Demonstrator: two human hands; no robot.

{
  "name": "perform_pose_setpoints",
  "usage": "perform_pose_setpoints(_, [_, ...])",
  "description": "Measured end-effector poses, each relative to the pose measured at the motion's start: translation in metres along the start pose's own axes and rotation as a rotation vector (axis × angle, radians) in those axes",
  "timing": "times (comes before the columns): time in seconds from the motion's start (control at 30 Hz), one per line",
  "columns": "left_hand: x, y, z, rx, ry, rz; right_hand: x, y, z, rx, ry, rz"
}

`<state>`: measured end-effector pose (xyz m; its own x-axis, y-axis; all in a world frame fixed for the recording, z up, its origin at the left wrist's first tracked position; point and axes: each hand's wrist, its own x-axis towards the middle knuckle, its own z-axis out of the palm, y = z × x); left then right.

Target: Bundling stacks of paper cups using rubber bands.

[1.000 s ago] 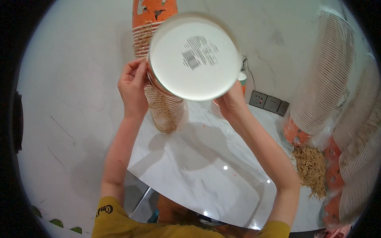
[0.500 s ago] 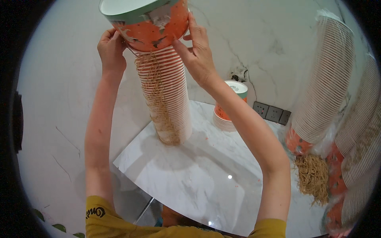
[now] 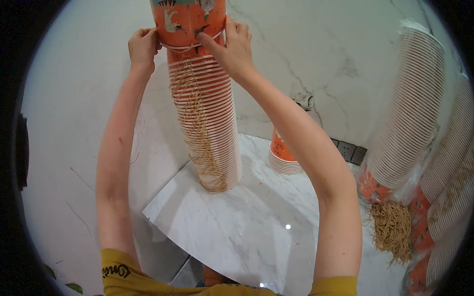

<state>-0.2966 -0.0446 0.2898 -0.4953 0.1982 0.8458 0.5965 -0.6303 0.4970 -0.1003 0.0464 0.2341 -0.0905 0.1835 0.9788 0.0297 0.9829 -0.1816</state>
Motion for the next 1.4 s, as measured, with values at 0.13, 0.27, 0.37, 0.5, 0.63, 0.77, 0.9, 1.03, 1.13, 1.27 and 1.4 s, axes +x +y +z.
perform_pose_setpoints(0.13, [0.011, -0.007, -0.001, 0.002, -0.055, -0.083, 0.009, 0.002, 0.008, -0.107, 0.007, -0.003])
perform_pose_setpoints(0.27, [0.025, -0.014, -0.006, -0.122, -0.160, -0.146, 0.010, -0.002, 0.021, -0.111, 0.060, 0.080])
perform_pose_setpoints(0.37, [0.031, -0.013, 0.002, -0.162, -0.143, -0.193, 0.018, 0.004, 0.026, -0.139, 0.083, 0.133])
perform_pose_setpoints(0.5, [0.034, -0.020, 0.006, -0.125, -0.148, -0.208, 0.028, 0.010, 0.028, -0.151, 0.080, 0.152])
perform_pose_setpoints(0.63, [0.032, -0.028, 0.001, -0.121, -0.158, -0.285, 0.028, 0.008, 0.026, -0.213, 0.026, 0.147])
perform_pose_setpoints(0.77, [0.029, -0.020, 0.002, -0.111, -0.180, -0.359, 0.033, 0.005, 0.020, -0.196, -0.044, 0.196])
perform_pose_setpoints(0.9, [0.025, -0.009, 0.000, -0.079, -0.239, -0.379, 0.041, 0.001, 0.023, -0.262, -0.020, 0.391])
perform_pose_setpoints(1.03, [0.019, -0.014, -0.006, 0.015, -0.274, -0.389, 0.030, -0.001, 0.016, -0.157, -0.140, 0.373])
perform_pose_setpoints(1.13, [0.012, -0.027, -0.008, 0.019, -0.321, -0.348, 0.017, 0.004, 0.017, -0.193, -0.086, 0.361])
perform_pose_setpoints(1.27, [0.007, -0.042, -0.013, 0.095, -0.368, -0.254, 0.005, 0.002, 0.018, -0.251, -0.081, 0.293])
perform_pose_setpoints(1.4, [-0.002, -0.045, -0.009, 0.113, -0.297, -0.232, -0.006, -0.002, 0.018, -0.242, -0.039, 0.280])
